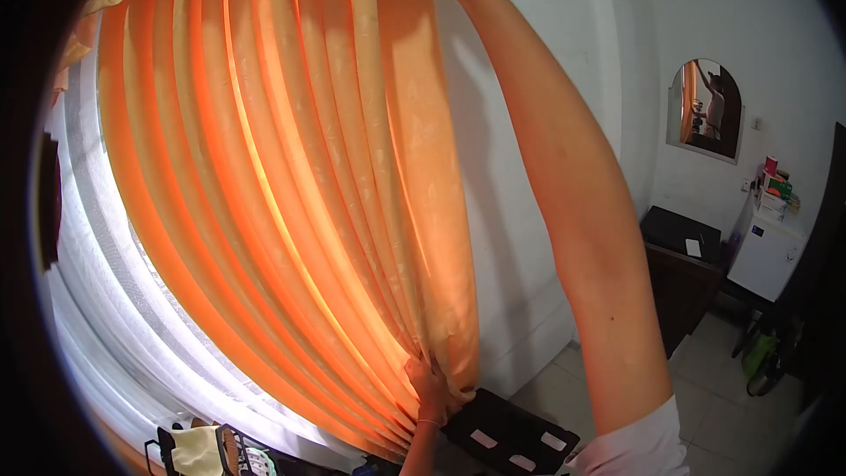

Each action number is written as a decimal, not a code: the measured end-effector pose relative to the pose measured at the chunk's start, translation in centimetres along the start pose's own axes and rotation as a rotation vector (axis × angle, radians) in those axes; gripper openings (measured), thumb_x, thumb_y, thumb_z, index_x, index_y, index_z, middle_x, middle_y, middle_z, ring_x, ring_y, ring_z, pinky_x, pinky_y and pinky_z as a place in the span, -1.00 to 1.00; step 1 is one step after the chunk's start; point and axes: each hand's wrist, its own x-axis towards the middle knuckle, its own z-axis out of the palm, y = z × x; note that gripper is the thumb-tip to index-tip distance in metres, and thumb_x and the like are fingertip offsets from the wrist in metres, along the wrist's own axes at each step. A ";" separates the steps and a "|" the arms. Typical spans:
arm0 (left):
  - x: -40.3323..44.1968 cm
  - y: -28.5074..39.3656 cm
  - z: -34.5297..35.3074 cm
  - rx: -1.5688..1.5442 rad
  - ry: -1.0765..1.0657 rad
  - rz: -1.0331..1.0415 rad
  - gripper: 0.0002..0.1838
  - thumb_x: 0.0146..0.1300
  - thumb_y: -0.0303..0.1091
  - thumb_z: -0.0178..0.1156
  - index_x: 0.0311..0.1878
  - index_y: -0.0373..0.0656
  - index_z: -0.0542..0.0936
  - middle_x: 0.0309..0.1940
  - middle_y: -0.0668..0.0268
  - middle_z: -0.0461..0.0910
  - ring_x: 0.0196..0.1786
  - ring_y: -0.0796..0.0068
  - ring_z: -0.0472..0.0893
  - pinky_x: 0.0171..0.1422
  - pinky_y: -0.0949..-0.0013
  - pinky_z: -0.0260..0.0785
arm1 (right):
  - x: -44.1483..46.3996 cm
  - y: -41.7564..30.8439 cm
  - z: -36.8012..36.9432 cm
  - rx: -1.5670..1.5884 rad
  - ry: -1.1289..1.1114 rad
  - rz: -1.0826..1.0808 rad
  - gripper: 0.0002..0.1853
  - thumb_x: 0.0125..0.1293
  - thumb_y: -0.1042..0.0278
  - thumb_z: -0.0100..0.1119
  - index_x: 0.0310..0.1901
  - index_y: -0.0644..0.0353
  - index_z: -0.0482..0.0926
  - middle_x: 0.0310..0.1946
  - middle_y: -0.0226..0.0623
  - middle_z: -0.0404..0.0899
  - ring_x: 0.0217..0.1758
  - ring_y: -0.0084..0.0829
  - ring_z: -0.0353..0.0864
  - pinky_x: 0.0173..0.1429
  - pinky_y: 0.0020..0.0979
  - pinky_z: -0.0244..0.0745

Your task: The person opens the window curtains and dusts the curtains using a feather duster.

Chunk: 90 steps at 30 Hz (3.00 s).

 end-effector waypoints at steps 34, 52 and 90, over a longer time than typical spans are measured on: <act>1.1 -5.4 -2.1 0.103 0.011 -0.128 -0.59 0.36 -0.52 -0.04 0.27 -0.30 0.44 -0.26 -0.14 0.46 -0.18 -0.11 0.47 -0.06 0.01 0.31 | -68.5 -12.0 -38.5 -0.082 -0.727 1.017 -0.70 0.35 0.37 0.26 0.04 0.25 0.45 -0.30 -0.12 0.68 -0.26 -0.37 0.74 -0.24 -0.40 0.59; -4.9 1.4 -12.1 0.274 0.225 -0.003 -0.40 0.27 -0.15 0.31 0.29 -0.25 0.40 0.36 -0.06 0.21 0.39 -0.11 0.27 0.41 0.00 0.19 | -68.6 -11.6 -42.4 -0.106 -0.642 1.114 -0.69 0.35 0.32 0.25 0.02 0.24 0.44 -0.34 -0.27 0.64 -0.38 -0.37 0.65 -0.25 -0.40 0.52; -9.0 -13.2 -28.9 0.613 0.458 -0.415 -0.73 0.35 -0.15 0.19 -0.25 -0.16 0.69 -0.28 0.21 0.70 -0.13 0.19 0.63 0.27 0.10 0.26 | -53.6 -0.9 -21.1 0.249 -1.155 -0.449 -0.36 0.09 0.52 0.21 0.20 -0.42 0.56 -0.43 -0.23 0.49 -0.46 -0.18 0.49 -0.41 -0.18 0.40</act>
